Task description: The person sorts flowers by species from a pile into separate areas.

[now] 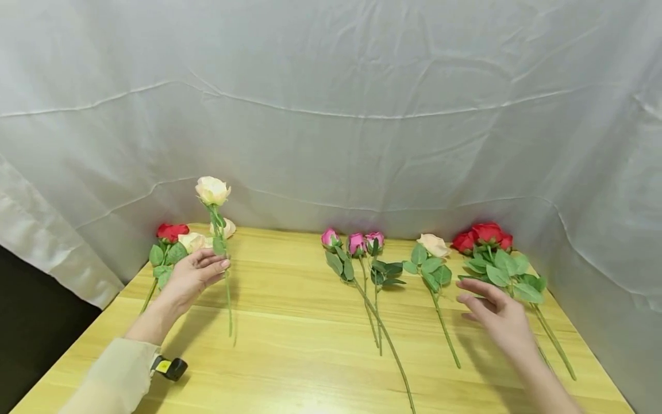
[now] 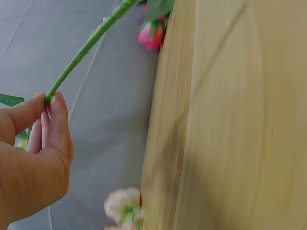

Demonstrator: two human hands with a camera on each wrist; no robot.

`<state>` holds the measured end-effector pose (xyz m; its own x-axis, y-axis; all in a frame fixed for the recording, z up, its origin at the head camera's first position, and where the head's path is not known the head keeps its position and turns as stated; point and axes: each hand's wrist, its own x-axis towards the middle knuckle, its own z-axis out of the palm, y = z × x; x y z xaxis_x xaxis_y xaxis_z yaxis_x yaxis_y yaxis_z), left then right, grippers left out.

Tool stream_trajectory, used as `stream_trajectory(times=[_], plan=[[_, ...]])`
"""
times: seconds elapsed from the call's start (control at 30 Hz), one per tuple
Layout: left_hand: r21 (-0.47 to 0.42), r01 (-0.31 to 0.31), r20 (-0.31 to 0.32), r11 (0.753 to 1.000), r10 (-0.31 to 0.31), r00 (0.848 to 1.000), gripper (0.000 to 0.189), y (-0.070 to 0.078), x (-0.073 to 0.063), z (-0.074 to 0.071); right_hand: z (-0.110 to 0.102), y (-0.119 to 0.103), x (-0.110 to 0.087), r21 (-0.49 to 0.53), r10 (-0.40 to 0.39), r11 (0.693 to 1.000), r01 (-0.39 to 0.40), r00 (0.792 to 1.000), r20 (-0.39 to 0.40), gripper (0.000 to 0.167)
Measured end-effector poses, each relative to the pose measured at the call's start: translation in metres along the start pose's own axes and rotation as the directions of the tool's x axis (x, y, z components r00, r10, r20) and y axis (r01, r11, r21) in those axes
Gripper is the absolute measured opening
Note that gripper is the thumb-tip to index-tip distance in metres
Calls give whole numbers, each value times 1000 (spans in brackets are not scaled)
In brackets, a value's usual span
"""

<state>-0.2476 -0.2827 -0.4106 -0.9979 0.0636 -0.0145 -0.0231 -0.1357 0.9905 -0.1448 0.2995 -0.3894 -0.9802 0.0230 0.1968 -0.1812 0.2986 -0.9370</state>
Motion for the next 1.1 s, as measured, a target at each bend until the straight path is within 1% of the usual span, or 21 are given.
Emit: stream_trajectory(times=[0.07, 0.17, 0.3, 0.43, 0.53, 0.67, 0.8, 0.93, 1.1], plan=[[-3, 4, 6, 1000, -4, 1000, 38, -2, 0, 12, 12, -2, 1, 33, -15, 999, 15, 1000, 15, 36], [-5, 3, 26, 1000, -3, 1000, 39, -4, 0, 28, 29, -5, 2, 69, -16, 998, 14, 999, 28, 36], [3, 4, 58, 1000, -4, 998, 41, -8, -1, 50, 48, -9, 4, 57, -7, 998, 5, 1000, 31, 37], [10, -1, 106, 1000, 0, 994, 42, -10, -1, 71, 67, -13, 8, 68, -33, 997, 29, 998, 56, 41], [-9, -4, 140, 1000, 5, 990, 42, -9, -2, 87, 82, -14, 11, 95, -70, 994, 62, 994, 83, 45], [-47, -1, 168, 999, 9, 986, 41, -9, -1, 108, 101, -15, 14, 125, -95, 989, 80, 988, 124, 46], [-96, 9, 191, 995, 10, 982, 40, -11, 0, 128, 120, -17, 17, 150, -92, 986, 68, 982, 165, 46], [-136, 5, 213, 991, 24, 977, 38, -14, 1, 147, 139, -18, 18, 173, -72, 984, 37, 977, 202, 45], [-148, -10, 238, 989, 45, 970, 38, -18, 2, 169, 161, -20, 18, 200, -46, 980, -4, 968, 245, 43]])
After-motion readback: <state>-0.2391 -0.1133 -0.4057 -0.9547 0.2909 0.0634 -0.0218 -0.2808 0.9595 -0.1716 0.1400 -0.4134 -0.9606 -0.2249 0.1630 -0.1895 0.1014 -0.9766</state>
